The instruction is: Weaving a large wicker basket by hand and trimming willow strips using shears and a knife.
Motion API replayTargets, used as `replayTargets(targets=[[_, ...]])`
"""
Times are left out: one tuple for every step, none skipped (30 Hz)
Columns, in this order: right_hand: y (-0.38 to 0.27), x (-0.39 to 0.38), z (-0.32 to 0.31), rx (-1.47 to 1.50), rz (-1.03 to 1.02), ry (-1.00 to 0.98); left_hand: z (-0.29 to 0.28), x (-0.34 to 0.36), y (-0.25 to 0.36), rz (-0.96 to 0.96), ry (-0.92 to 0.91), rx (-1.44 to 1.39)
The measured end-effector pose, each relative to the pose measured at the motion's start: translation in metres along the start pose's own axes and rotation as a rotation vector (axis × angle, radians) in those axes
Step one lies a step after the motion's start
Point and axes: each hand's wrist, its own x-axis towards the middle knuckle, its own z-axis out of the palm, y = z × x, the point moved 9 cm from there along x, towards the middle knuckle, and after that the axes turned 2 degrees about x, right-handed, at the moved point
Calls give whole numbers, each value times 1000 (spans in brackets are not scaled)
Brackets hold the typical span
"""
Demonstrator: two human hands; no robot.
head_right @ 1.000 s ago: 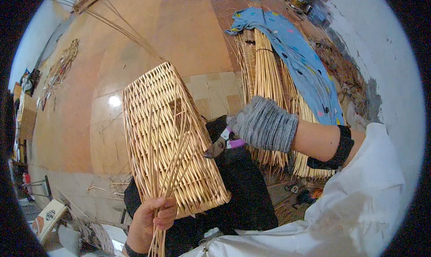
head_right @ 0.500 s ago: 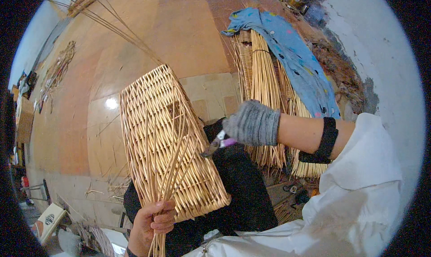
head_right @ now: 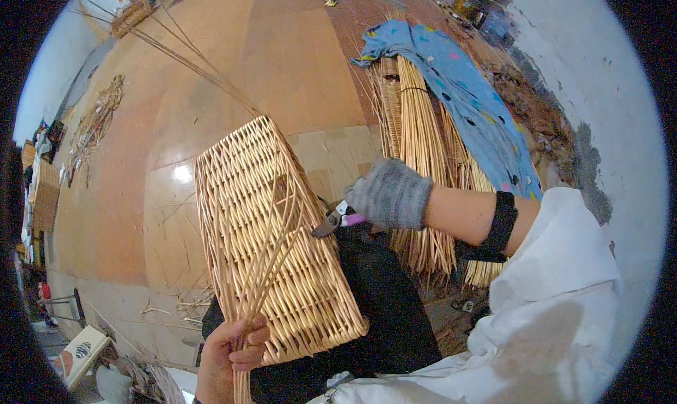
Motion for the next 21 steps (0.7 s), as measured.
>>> replayTargets(targets=[[5,4,-2,1,-2,5,-2,-1,0,-24,-27,-91],[14,10,-9,-14,31,45,-6,-1,2,-20,-20,-85],[23,11,-16,-31,76,78,1,-1,5,-25,-24,-80],[14,5,-49,-132,-72,574,15,-6,16,32,-43,52],[16,14,-43,-137,-68,581,25,-8,25,88,-63,182],[21,35,-26,-139,4,384,20,-8,27,98,-48,163],[29,48,-6,-140,75,187,14,-9,29,97,-50,170],[32,44,1,-75,-2,196,7,-10,31,81,-74,57],[34,46,-6,-76,-8,202,-2,-14,35,75,-91,-61],[44,47,-4,-10,55,49,-5,-17,36,51,-89,-146],[53,48,5,54,117,-105,-7,-16,37,61,-84,-149],[63,52,-5,45,138,35,-6,-15,42,96,-2,-112],[66,56,-2,44,144,38,-5,-14,47,132,80,-74],[62,61,-17,-90,90,228,3,-13,52,143,49,-24],[52,67,-32,-223,32,419,4,-13,55,146,49,-20],[54,84,-14,-187,36,232,10,-13,59,148,-11,-34],[56,85,-13,-186,38,237,16,-13,63,149,-70,-47],[63,83,-4,-69,54,143,13,-16,66,151,-74,-44],[69,81,9,51,65,53,1,-21,73,184,-30,-93],[76,82,21,-48,10,28,-11,-26,79,218,14,-141],[81,86,19,-49,9,31,-14,-29,84,221,13,-140]])
